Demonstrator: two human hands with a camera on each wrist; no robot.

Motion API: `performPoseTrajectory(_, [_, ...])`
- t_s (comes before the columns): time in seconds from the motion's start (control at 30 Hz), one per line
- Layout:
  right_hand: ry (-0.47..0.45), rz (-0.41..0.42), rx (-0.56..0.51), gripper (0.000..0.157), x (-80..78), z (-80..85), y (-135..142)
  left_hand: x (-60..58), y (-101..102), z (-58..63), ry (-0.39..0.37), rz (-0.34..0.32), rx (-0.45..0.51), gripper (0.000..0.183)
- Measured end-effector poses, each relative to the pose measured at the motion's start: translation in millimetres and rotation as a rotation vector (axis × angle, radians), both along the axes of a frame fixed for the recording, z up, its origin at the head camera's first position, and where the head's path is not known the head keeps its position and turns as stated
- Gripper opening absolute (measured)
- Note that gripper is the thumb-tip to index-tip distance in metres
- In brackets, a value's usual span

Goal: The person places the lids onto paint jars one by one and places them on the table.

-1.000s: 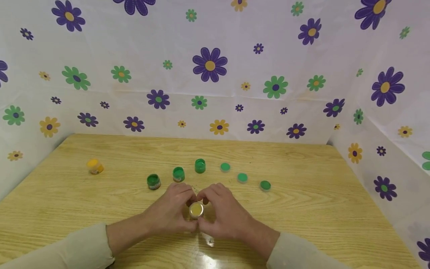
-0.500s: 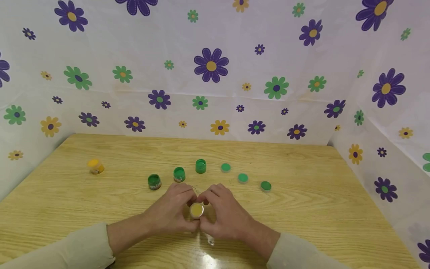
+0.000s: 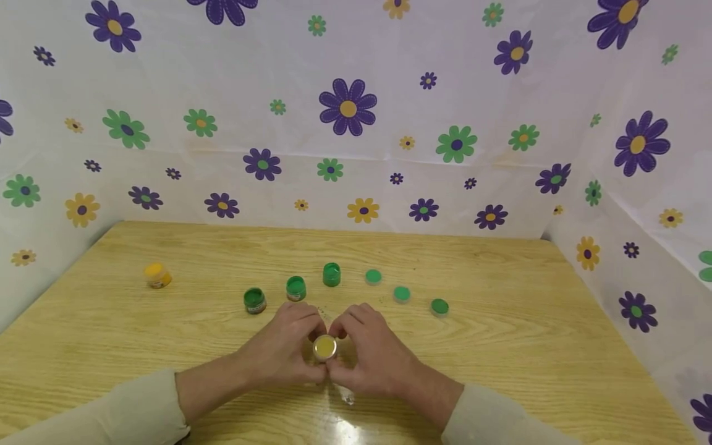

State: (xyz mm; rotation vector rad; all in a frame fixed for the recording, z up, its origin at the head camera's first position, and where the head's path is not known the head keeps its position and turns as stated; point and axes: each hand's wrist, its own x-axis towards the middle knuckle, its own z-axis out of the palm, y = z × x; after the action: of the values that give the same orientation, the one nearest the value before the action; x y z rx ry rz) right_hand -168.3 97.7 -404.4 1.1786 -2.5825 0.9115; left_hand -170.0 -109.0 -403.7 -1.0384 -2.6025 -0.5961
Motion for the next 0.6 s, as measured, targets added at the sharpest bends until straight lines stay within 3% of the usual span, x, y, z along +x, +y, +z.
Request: performPoseTrajectory(0.6, [0.029, 0.032, -0.029, 0.033, -2.5, 0.9, 3.5, 0.0, 0.6, 0.2, -0.013, 0.014, -0.005, 0.032])
